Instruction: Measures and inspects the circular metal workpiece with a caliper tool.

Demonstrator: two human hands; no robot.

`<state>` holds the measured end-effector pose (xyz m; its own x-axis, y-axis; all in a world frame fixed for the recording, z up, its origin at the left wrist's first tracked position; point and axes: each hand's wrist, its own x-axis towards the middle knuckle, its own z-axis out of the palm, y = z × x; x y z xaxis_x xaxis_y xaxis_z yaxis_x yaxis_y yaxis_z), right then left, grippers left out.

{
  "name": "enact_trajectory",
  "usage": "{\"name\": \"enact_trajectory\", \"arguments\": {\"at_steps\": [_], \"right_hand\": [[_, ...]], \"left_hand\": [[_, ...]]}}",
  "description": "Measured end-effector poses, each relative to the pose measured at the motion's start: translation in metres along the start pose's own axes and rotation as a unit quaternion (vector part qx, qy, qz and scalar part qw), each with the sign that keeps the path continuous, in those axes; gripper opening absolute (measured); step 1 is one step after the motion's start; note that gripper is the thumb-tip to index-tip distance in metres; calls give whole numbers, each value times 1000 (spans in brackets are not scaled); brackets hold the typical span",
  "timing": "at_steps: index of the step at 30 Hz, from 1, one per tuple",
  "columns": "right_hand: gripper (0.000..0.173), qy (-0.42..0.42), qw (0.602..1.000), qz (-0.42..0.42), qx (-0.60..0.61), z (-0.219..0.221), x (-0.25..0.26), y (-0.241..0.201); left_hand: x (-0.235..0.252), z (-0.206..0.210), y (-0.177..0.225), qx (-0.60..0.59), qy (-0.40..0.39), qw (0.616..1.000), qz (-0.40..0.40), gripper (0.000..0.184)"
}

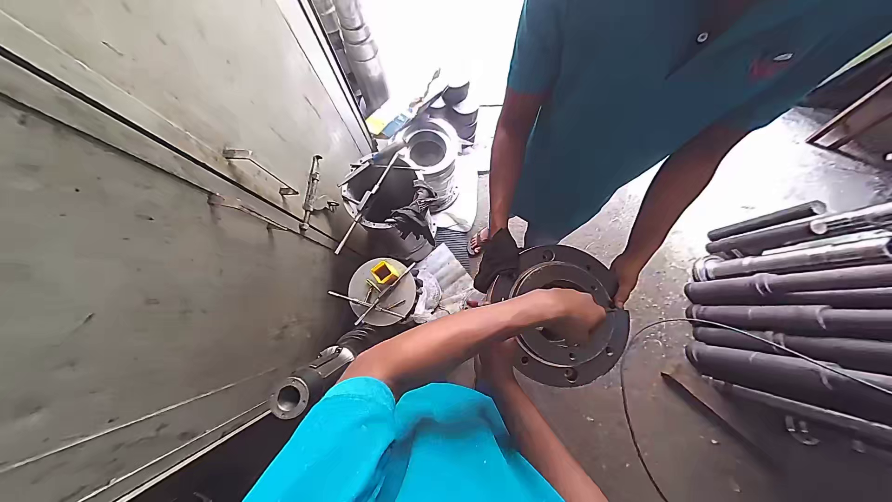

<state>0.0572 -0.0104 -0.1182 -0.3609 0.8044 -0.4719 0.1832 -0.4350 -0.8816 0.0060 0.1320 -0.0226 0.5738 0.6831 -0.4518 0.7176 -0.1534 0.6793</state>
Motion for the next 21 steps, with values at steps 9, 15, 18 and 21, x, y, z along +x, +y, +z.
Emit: {"name": "enact_trajectory", "arguments": {"at_steps": [9, 15, 18, 21], "right_hand": [[27, -146, 924, -247, -254, -139, 6, -89], [49, -162, 828, -132, -519, -200, 54, -100], [46, -205, 878, -70, -426, -196, 30, -85], [42, -322, 913, 9, -252, -159, -6, -56]], "left_hand": [[-153, 102, -96, -266, 388, 879, -78, 32], [-118, 152, -59, -593, 498, 621, -124, 25], [-101, 130, -67, -601, 499, 611, -126, 28], [-74, 81, -76, -463, 423, 766, -140, 36]]}}
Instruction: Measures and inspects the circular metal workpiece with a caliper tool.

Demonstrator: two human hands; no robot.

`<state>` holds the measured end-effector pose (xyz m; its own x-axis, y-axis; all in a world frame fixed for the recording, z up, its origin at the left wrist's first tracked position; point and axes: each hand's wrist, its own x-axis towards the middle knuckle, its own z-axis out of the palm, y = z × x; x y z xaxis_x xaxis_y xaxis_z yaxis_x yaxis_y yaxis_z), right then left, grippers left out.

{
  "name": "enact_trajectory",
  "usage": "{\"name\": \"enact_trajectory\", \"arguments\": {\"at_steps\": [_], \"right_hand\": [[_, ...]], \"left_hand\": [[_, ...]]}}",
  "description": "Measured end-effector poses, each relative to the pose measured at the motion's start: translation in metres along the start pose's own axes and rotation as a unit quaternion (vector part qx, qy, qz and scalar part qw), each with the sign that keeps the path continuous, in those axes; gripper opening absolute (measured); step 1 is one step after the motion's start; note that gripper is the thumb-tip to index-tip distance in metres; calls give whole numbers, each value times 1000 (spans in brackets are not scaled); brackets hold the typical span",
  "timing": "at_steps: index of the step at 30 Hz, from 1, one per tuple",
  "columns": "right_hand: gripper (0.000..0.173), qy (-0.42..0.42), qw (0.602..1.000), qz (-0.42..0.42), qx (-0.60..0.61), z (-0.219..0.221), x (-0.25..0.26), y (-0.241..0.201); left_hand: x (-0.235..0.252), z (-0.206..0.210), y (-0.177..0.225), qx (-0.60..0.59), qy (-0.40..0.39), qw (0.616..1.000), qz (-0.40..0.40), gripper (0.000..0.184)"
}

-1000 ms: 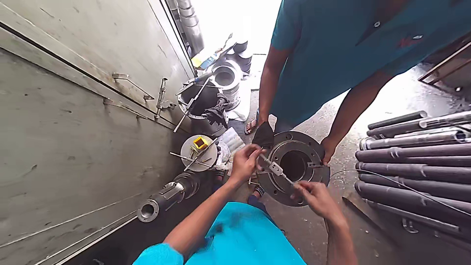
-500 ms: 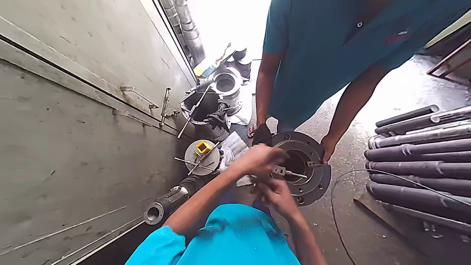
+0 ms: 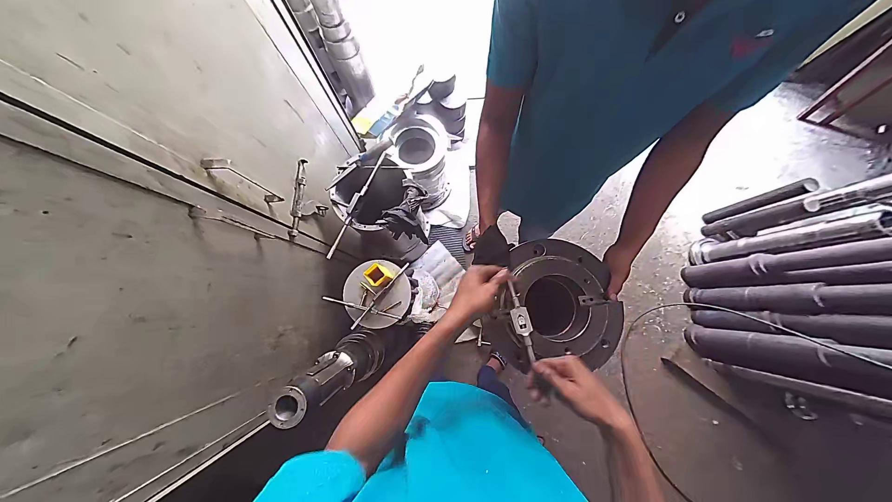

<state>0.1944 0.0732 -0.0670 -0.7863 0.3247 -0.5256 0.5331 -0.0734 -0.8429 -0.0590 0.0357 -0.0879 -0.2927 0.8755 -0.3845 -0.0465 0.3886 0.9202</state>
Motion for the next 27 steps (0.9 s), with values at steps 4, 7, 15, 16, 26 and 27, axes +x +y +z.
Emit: {"name": "enact_trajectory", "arguments": {"at_steps": [4, 7, 15, 16, 26, 27], "right_hand": [[33, 46, 970, -22, 239, 89, 59, -22], [29, 84, 961, 2, 264, 100, 80, -46], [26, 326, 906, -205, -174, -33, 45, -23], [27, 342, 888, -203, -232, -51, 51, -22], [51, 268, 895, -33, -355, 20, 11, -9], [50, 258, 897, -29, -357, 38, 9, -10]], "left_hand": [[44, 40, 55, 359, -234, 899, 95, 28], [28, 47, 75, 481, -279, 826, 90, 21], [-71, -57, -48, 95, -57, 988, 104, 34], [-87, -51, -59, 23, -40, 994, 96, 33], [4, -12, -32, -53, 101, 978, 177, 24], [21, -12, -21, -18, 46, 979, 200, 26]]}}
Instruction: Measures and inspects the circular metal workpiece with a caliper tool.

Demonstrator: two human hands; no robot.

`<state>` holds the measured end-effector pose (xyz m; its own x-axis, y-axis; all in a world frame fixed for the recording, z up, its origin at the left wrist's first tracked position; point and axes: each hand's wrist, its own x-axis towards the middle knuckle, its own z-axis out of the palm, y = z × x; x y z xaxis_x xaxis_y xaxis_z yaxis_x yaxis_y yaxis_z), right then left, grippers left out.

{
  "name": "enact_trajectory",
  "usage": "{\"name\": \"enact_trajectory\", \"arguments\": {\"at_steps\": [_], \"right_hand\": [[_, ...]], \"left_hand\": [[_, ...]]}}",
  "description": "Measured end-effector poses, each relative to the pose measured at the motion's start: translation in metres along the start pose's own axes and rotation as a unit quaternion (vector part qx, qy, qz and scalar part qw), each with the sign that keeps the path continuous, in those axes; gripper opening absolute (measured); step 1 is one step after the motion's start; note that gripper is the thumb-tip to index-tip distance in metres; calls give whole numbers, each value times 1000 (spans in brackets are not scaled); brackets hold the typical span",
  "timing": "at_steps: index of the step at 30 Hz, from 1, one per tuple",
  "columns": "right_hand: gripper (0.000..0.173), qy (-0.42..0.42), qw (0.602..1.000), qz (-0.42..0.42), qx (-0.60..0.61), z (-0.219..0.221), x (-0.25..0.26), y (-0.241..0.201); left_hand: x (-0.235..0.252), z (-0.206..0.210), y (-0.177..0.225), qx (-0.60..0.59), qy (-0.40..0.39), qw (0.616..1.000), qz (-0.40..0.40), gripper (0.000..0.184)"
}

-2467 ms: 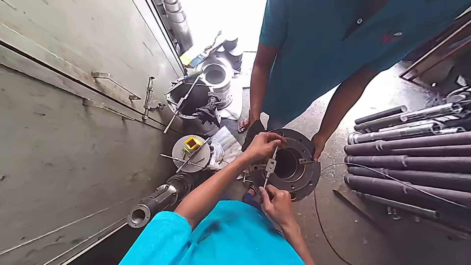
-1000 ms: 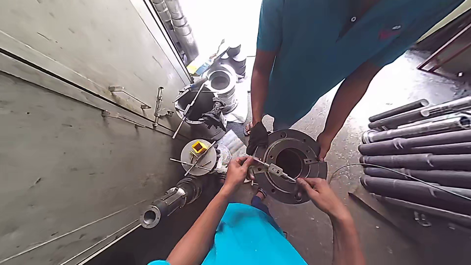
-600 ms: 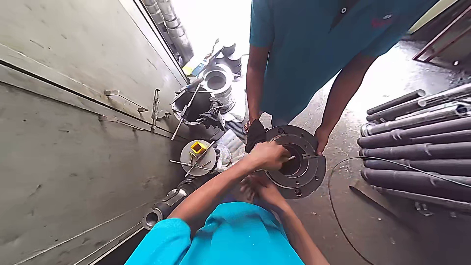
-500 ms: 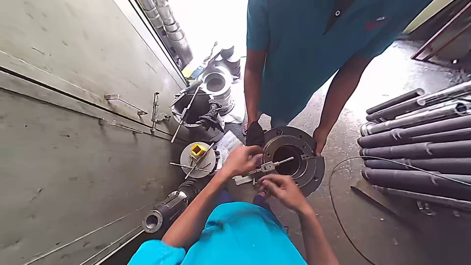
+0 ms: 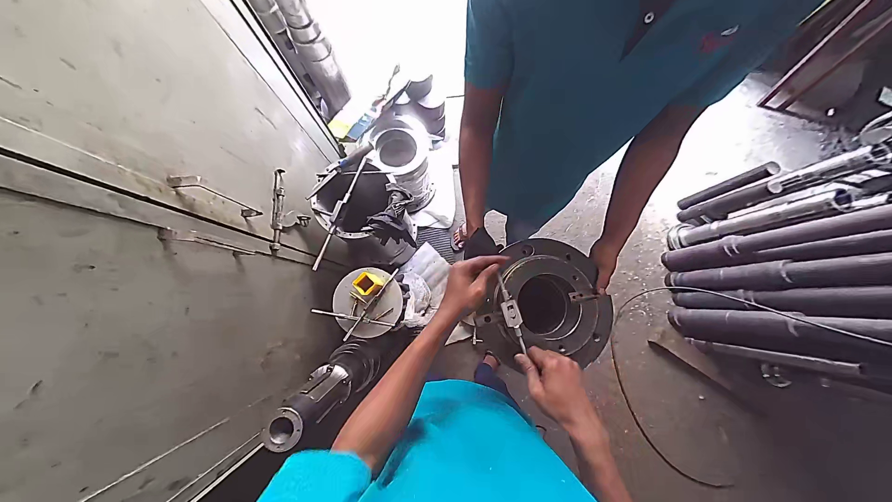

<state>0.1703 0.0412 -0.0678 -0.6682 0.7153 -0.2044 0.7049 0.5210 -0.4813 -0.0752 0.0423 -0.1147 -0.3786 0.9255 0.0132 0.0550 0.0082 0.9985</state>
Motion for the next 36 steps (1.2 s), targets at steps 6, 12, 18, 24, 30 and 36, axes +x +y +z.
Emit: {"name": "enact_trajectory", "arguments": {"at_steps": [6, 12, 18, 24, 30, 36], "right_hand": [[42, -80, 994, 16, 74, -28, 19, 42], [22, -20, 987, -87, 135, -46, 101, 69], [33, -224, 965, -23, 135, -68, 65, 63], [23, -127, 862, 142, 471, 32, 30, -62], [25, -166, 911, 129, 354, 31, 49, -92], [26, 81, 962, -114, 233, -37, 39, 25]], "left_hand": [[-16, -35, 2, 113, -32, 992, 46, 19], [-131, -23, 5, 110, 16, 992, 66, 16], [-70, -20, 11, 69, 98, 990, -77, 18], [75, 71, 58, 235, -416, 878, 7, 17], [21, 65, 100, 384, -490, 782, 19, 27], [-49, -65, 30, 201, -104, 965, -132, 26]]}}
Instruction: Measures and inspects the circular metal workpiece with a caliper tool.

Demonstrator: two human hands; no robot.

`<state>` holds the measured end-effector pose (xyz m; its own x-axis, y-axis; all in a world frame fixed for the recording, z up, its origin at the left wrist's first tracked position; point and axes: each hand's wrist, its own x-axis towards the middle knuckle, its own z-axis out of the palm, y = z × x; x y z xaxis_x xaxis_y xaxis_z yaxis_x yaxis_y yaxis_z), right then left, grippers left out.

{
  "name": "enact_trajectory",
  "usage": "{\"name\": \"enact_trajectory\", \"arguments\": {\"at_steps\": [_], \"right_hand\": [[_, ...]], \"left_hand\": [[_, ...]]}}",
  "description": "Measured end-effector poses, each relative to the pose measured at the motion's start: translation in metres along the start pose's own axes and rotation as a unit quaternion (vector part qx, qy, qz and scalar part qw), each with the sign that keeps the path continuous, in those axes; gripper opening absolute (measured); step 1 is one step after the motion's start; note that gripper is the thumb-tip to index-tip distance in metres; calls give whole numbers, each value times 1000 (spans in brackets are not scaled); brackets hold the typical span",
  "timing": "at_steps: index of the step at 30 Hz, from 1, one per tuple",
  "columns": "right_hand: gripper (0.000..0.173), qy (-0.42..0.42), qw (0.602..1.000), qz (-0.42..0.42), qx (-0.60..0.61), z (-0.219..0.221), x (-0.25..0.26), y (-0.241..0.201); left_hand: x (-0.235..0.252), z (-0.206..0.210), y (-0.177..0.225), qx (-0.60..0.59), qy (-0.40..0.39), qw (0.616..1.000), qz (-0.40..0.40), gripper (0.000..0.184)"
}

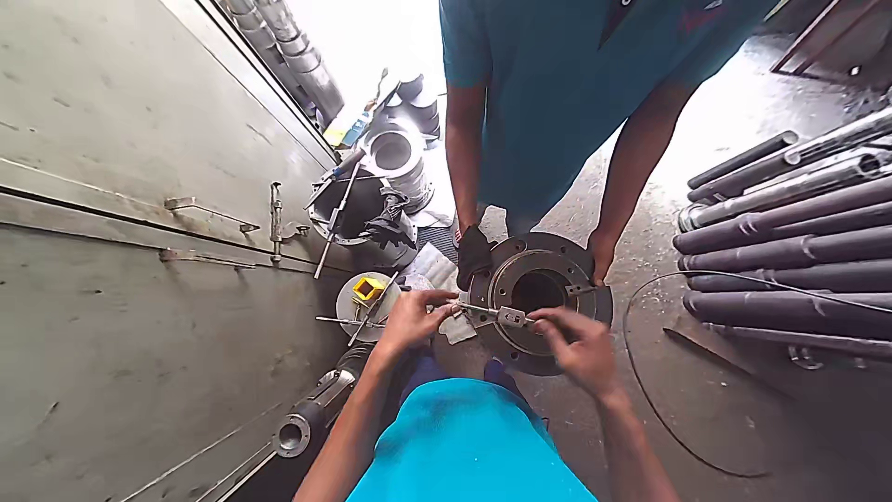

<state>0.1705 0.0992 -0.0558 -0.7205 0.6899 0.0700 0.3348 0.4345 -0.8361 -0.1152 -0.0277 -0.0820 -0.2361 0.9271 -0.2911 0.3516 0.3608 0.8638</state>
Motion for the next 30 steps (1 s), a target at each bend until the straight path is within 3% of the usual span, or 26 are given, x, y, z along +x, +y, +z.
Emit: {"name": "enact_trajectory", "arguments": {"at_steps": [2, 4, 6, 8, 10, 12, 15, 17, 18, 21, 23, 25, 27, 30], "right_hand": [[33, -28, 991, 44, -122, -40, 10, 25], [39, -149, 970, 109, -156, -60, 14, 37], [37, -242, 953, 157, -97, -58, 8, 38], [35, -280, 939, 199, 3, -44, -5, 29], [34, -323, 909, 226, 136, -12, -22, 12], [34, -307, 897, 228, 224, 36, -26, -9], [26, -145, 892, 284, 321, 110, -8, -43], [21, -48, 881, 322, 343, 133, 9, -59], [21, -53, 879, 329, 340, 132, 12, -63], [24, -159, 936, 190, 250, 89, 1, -42], [23, -76, 979, 80, 169, 54, -2, -22], [26, 34, 998, 28, 37, 17, 7, 3], [30, 47, 995, 3, -88, -13, 26, 36], [38, -49, 988, 14, -143, -24, 37, 59]], "left_hand": [[-17, 22, -4, -145, 49, 985, -75, 21], [-17, 48, 0, -235, 124, 958, -110, 18], [-6, 58, 5, -260, 157, 946, -117, 17], [11, 56, 13, -197, 147, 964, -98, 21], [39, 54, 31, -117, 75, 989, -45, 28], [74, 53, 67, 1, -51, 998, 22, 28], [95, 68, 120, 231, -265, 934, 66, 17], [91, 76, 139, 312, -329, 889, 72, 12], [86, 75, 137, 325, -329, 883, 80, 13], [66, 46, 92, 252, -210, 935, 131, 22], [39, 22, 41, 114, -105, 978, 138, 25], [0, 12, -1, -20, -79, 993, 84, 32], [-35, 22, -18, -164, -62, 984, 10, 35], [-56, 60, -23, -343, 99, 934, 0, 24]]}}
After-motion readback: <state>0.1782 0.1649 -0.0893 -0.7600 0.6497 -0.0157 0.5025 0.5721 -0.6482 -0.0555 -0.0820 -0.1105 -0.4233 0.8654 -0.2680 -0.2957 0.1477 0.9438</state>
